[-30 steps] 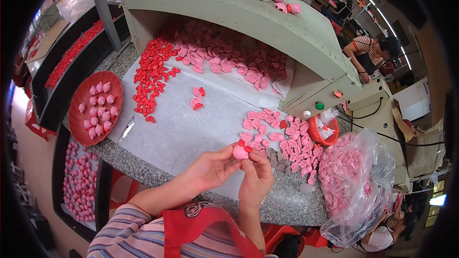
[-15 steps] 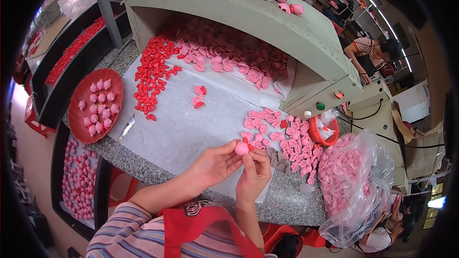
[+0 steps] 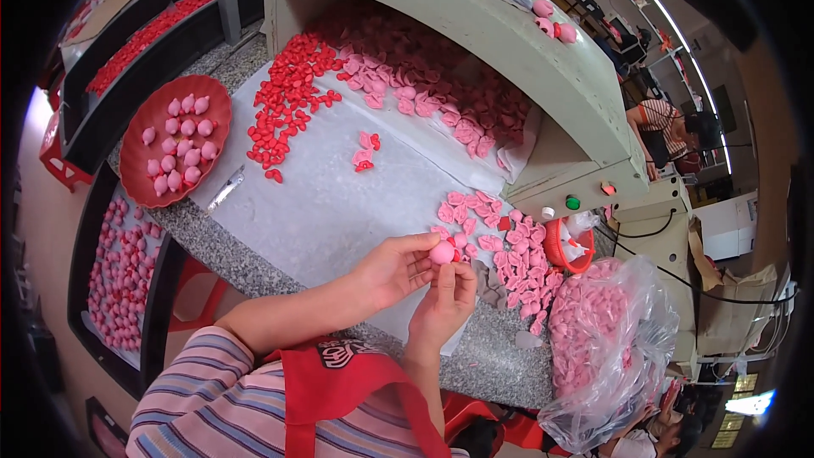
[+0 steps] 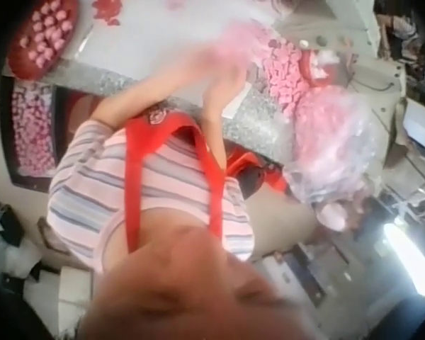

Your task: Assembling small pink toy components by applying adhesive and joining parts at a factory workbench.

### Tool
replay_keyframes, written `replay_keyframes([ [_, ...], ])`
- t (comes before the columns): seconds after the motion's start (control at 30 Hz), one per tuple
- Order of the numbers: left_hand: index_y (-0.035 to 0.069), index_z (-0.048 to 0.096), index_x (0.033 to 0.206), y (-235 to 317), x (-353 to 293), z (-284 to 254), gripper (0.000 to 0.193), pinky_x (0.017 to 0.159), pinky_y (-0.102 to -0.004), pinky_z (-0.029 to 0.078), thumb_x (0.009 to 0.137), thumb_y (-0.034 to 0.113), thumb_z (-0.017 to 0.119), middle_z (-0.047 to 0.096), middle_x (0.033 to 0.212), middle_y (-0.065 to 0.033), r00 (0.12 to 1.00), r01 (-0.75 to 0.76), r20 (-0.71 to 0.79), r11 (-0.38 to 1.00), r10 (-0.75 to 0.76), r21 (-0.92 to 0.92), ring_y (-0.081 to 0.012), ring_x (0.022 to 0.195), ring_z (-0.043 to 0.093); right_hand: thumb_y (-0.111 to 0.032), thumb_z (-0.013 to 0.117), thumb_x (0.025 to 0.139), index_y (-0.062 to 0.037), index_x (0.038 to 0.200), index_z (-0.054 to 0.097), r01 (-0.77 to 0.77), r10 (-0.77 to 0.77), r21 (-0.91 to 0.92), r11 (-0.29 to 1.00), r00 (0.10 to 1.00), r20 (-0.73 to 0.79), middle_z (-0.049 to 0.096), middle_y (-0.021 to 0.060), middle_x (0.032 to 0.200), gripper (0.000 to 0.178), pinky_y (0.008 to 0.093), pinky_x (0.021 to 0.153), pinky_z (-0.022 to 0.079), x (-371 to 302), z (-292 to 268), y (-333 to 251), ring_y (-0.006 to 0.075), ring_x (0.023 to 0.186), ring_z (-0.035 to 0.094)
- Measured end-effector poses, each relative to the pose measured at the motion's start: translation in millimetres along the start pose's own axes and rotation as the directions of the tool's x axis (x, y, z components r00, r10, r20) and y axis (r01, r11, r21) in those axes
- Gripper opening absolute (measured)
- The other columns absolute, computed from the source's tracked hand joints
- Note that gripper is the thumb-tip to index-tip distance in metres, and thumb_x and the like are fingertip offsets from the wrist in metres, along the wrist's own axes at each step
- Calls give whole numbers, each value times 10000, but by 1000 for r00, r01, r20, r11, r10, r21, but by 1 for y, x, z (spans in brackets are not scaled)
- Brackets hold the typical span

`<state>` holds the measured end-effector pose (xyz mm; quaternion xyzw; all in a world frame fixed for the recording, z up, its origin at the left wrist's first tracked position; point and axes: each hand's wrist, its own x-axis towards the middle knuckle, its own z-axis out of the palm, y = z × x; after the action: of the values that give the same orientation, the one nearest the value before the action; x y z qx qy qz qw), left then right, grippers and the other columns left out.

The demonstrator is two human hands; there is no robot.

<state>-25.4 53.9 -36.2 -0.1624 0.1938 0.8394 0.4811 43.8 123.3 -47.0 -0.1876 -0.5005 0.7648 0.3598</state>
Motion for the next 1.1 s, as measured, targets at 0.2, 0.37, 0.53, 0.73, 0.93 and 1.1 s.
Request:
replay_keyframes([
  [0.2,74,568,956,-2,-1,3,204,791,-257,434,795,191,612,582,921,-32,1000,17,8,1000,-17,11,-132,865,544,-31,546,853,0,911,509,11,-11,36,999,1000,4,541,53,893,76,227,730,405,2,-4,-1,108,805,508],
  [0.37,78,569,955,-6,0,7,211,770,-254,431,792,202,619,583,926,-31,999,-10,36,999,9,44,-130,869,540,-35,543,856,-11,906,503,-2,1,76,997,1000,18,536,45,883,69,227,717,411,5,-9,-3,107,796,506],
  [0.53,88,569,949,-5,-1,5,209,752,-249,419,796,222,619,585,926,-23,998,-43,54,997,40,69,-120,871,535,-32,549,852,-11,893,500,15,-16,73,997,1000,12,528,39,877,67,226,711,410,4,-4,-4,102,790,498],
  [0.73,101,581,971,-10,2,-1,222,762,-261,391,816,258,608,597,903,-1,991,-72,118,995,64,62,-101,839,521,-40,519,870,-17,892,497,117,-115,-52,992,993,32,528,62,942,39,250,741,428,1,-6,0,132,845,525],
  [0.93,114,561,975,-5,-12,0,205,833,-289,402,873,290,534,568,954,4,967,-57,251,994,31,97,-113,942,518,33,592,787,-7,860,544,428,-397,-426,797,903,164,540,110,988,97,288,837,417,-7,-6,-12,184,931,525],
  [1.1,9,547,1081,0,-24,-6,247,887,-315,444,894,164,503,578,1061,-77,935,-173,338,970,107,171,-162,997,551,64,624,740,-13,835,549,489,-419,-421,764,872,253,556,127,984,143,317,850,419,-13,-6,-30,212,948,527],
])
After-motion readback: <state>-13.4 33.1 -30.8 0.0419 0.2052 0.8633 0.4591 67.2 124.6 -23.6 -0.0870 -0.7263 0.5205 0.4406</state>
